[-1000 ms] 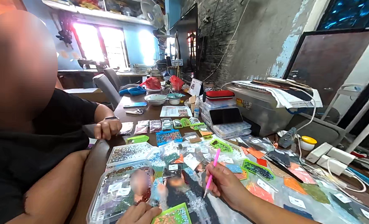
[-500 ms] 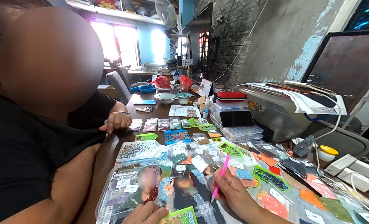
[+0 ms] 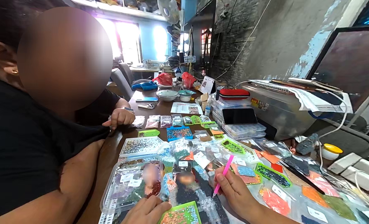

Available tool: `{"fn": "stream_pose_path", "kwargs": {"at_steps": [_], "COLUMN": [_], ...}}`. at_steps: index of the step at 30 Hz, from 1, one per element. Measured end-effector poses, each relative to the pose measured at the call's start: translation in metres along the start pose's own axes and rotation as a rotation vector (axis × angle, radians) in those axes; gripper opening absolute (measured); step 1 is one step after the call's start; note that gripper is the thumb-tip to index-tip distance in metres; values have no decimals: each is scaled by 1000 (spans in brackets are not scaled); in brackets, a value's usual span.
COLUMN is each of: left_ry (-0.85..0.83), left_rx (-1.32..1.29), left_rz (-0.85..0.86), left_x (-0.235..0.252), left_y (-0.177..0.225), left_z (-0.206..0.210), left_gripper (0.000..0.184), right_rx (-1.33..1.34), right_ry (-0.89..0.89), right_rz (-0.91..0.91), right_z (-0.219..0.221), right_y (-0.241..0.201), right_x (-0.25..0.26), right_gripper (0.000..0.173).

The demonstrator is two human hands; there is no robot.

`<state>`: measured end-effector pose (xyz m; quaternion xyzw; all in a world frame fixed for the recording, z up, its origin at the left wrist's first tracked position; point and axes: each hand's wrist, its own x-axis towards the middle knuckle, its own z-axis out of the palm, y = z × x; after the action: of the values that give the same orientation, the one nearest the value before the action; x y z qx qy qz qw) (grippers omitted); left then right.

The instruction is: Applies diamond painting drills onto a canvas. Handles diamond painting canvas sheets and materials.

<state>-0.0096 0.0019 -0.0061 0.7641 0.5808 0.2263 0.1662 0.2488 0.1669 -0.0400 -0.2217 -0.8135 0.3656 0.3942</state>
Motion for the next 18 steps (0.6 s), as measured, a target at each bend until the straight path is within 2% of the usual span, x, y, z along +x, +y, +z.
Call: {"fn": "stream_pose_path", "kwargs": {"at_steps": [18], "left_ry": [-16], "left_rx": [2], "left_rz": [-9], "left_x": [0], "left_y": [0], "left_z": [-1], "left_gripper": [50], "right_rx": [-94], "right_ry": [-5], "right_rz": [10], "right_z": [1], "right_y": [0], "right_x": [0], "right_gripper": [44]}}
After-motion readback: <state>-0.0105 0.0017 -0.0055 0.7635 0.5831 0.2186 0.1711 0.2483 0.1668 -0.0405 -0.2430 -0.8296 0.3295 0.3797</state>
